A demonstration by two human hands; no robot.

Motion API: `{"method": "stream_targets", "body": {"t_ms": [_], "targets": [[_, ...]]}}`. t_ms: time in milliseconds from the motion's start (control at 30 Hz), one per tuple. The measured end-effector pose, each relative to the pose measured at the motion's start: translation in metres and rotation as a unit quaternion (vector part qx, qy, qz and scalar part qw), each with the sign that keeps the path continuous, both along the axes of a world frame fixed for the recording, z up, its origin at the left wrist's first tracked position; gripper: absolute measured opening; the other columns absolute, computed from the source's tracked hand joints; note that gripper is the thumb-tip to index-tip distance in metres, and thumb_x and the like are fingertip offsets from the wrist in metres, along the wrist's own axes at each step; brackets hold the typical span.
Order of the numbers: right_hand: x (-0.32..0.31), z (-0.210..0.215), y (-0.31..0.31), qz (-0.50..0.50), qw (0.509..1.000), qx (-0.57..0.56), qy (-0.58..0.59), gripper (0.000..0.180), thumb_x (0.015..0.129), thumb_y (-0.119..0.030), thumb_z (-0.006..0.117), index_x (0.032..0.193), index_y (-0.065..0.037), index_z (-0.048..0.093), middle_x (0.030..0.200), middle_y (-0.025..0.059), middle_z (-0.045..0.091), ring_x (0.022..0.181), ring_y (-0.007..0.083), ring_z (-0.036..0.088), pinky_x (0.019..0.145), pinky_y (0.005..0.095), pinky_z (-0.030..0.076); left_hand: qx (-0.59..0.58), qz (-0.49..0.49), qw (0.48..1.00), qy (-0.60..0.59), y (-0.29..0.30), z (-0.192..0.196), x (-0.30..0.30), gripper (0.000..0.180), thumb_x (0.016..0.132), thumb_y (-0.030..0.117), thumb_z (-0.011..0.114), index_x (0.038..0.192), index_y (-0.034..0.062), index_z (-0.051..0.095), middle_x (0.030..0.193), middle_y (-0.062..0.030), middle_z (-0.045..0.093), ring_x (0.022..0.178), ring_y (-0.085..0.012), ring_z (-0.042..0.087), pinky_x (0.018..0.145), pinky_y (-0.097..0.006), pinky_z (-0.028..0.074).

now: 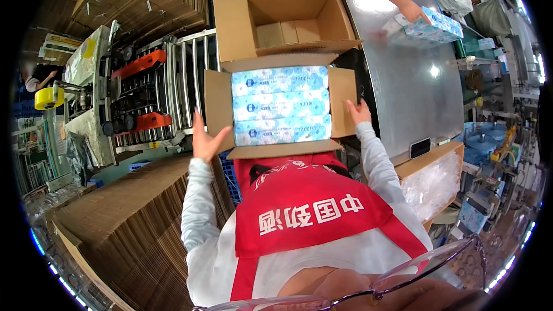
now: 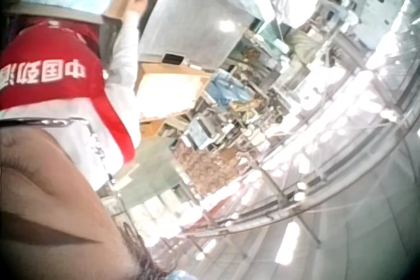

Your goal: The person picks up stacks of packaged tissues and places them into a cardboard box before closing the flaps and pushing the box onto a conveyor belt.

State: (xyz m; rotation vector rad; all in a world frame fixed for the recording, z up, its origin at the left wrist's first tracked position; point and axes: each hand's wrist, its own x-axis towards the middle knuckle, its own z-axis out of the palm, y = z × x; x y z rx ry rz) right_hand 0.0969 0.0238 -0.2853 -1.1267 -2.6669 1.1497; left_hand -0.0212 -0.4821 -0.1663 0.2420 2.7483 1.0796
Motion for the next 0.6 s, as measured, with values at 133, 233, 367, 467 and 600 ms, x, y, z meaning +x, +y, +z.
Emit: {"method": "stream_targets", "body": {"t_ms": [133,233,367,467,600], "targets": [[-0.034,0.080,-0.036,0.167,0.985,0.020,-0.026,0.049,0.087,-0.037,0.073,0.124,-0.006,0.063,0.095,0.0154,0.069,0.082,0.0324,0.067,0.074,0.0406,0.055,0.064,-0.113,0.976,-0.174,0.000,0.046,0.053,0.111,0.070,0.032,0.090,0.154,-0.0016,0.025,0.130,-0.0254,0.061,0.125,-0.0341,0.059,0.104,-0.039,0.047],[-0.043,0.062,-0.039,0.175,0.962,0.180,0.103,0.066,0.084,-0.044,0.074,0.134,-0.005,0.055,0.121,0.0213,0.062,0.109,0.0365,0.061,0.093,0.0416,0.050,-0.084,-0.092,0.969,-0.213,0.028,0.066,0.050,0.115,0.070,0.025,0.090,0.157,0.0028,0.018,0.130,-0.0230,0.062,0.123,-0.0330,0.060,0.101,-0.040,0.048],[-0.004,-0.067,0.026,-0.083,0.993,-0.043,-0.066,0.108,0.070,-0.057,0.083,0.149,-0.003,0.034,0.136,0.0222,0.057,0.123,0.0397,0.057,0.102,0.0420,0.047,0.113,-0.072,0.954,-0.266,0.008,0.048,0.041,0.116,0.069,0.020,0.090,0.158,0.0041,0.017,0.136,-0.0232,0.057,0.129,-0.0327,0.056,0.107,-0.040,0.045],[-0.006,0.037,0.027,0.118,0.991,0.059,-0.039,0.089,0.083,-0.058,0.071,0.147,-0.005,0.039,0.117,0.0226,0.068,0.098,0.0401,0.069,0.086,0.0456,0.055,0.081,-0.114,0.969,-0.203,0.000,0.027,0.056,0.120,0.070,0.022,0.090,0.159,0.0045,0.012,0.145,-0.0231,0.050,0.133,-0.0342,0.051,0.112,-0.041,0.040],[-0.066,0.136,-0.084,0.363,0.918,-0.015,-0.161,0.101,0.086,-0.065,0.062,0.156,-0.006,0.018,0.108,0.0284,0.068,0.096,0.0449,0.067,0.082,0.0451,0.054,-0.217,-0.349,0.907,-0.096,0.055,0.008,0.048,0.102,0.066,0.024,0.083,0.152,0.0027,0.032,0.155,-0.0200,0.038,0.147,-0.0380,0.026,0.122,-0.049,0.017]]}}
